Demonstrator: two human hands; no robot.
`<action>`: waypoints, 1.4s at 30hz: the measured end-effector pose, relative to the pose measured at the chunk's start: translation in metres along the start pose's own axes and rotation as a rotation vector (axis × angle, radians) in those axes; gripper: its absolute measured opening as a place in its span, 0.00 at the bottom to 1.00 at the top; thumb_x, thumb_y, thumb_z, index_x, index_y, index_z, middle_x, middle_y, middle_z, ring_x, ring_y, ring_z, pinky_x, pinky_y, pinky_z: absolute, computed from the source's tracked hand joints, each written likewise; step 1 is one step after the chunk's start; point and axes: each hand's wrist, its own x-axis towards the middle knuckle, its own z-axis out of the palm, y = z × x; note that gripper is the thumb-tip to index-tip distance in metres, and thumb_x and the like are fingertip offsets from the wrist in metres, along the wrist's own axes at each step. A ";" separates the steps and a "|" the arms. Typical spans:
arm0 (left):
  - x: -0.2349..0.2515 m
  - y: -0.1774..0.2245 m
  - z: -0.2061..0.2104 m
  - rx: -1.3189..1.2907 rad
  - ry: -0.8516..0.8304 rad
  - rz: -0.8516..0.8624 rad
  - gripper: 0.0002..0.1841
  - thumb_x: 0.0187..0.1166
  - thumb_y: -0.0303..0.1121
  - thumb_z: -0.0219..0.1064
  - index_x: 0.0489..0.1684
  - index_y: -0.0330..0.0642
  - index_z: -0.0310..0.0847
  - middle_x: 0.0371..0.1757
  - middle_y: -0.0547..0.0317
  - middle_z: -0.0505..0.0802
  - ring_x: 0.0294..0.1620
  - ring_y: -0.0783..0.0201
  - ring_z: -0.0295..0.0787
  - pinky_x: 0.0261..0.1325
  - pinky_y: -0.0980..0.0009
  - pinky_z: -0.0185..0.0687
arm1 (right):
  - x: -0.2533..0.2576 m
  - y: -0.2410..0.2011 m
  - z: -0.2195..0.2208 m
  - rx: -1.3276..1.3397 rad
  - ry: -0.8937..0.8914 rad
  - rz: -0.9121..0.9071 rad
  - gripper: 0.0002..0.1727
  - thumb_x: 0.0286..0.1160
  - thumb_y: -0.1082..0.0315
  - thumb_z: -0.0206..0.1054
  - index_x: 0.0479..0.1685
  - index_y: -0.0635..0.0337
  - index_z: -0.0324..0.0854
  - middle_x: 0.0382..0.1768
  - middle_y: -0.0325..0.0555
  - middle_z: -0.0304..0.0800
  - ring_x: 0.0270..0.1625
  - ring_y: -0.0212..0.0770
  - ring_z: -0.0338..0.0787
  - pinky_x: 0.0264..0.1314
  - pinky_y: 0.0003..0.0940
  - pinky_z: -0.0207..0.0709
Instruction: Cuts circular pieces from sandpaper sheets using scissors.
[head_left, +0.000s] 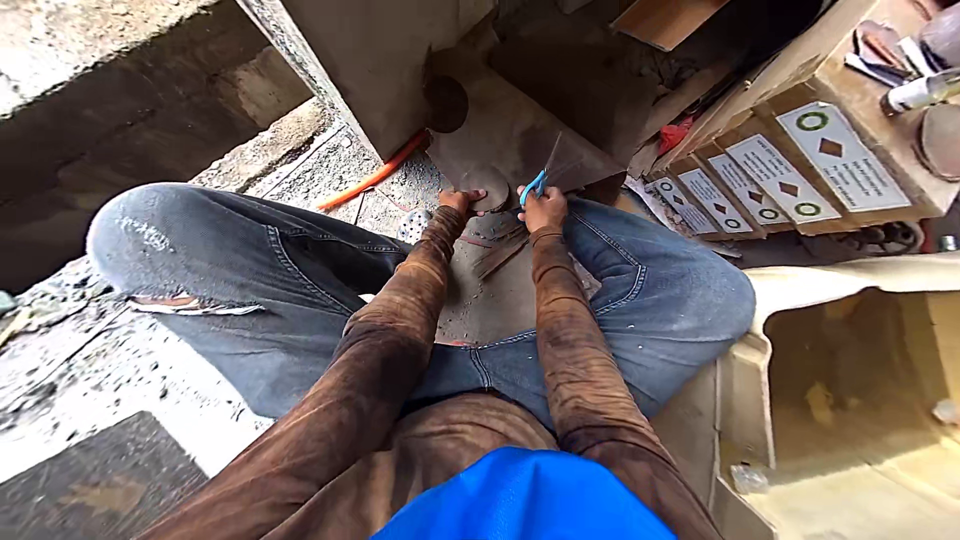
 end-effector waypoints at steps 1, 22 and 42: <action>-0.002 0.002 0.001 -0.003 -0.011 0.009 0.24 0.70 0.21 0.76 0.65 0.30 0.74 0.46 0.40 0.93 0.31 0.54 0.91 0.29 0.59 0.89 | 0.007 0.011 0.016 0.021 0.037 -0.002 0.31 0.75 0.54 0.76 0.70 0.65 0.76 0.49 0.60 0.91 0.45 0.54 0.95 0.50 0.53 0.90; -0.032 -0.041 0.060 -0.414 0.168 0.059 0.24 0.79 0.44 0.72 0.61 0.32 0.81 0.48 0.45 0.92 0.47 0.57 0.90 0.54 0.57 0.88 | -0.006 0.029 0.060 0.090 0.189 -0.188 0.26 0.68 0.67 0.78 0.67 0.63 0.80 0.44 0.53 0.94 0.48 0.47 0.93 0.58 0.47 0.85; -0.114 0.107 0.033 -0.091 0.355 0.365 0.25 0.63 0.24 0.83 0.59 0.27 0.80 0.47 0.38 0.93 0.44 0.50 0.93 0.50 0.52 0.91 | -0.129 0.009 -0.038 0.302 -0.474 -0.407 0.21 0.88 0.62 0.54 0.70 0.70 0.66 0.30 0.44 0.88 0.31 0.38 0.91 0.41 0.36 0.89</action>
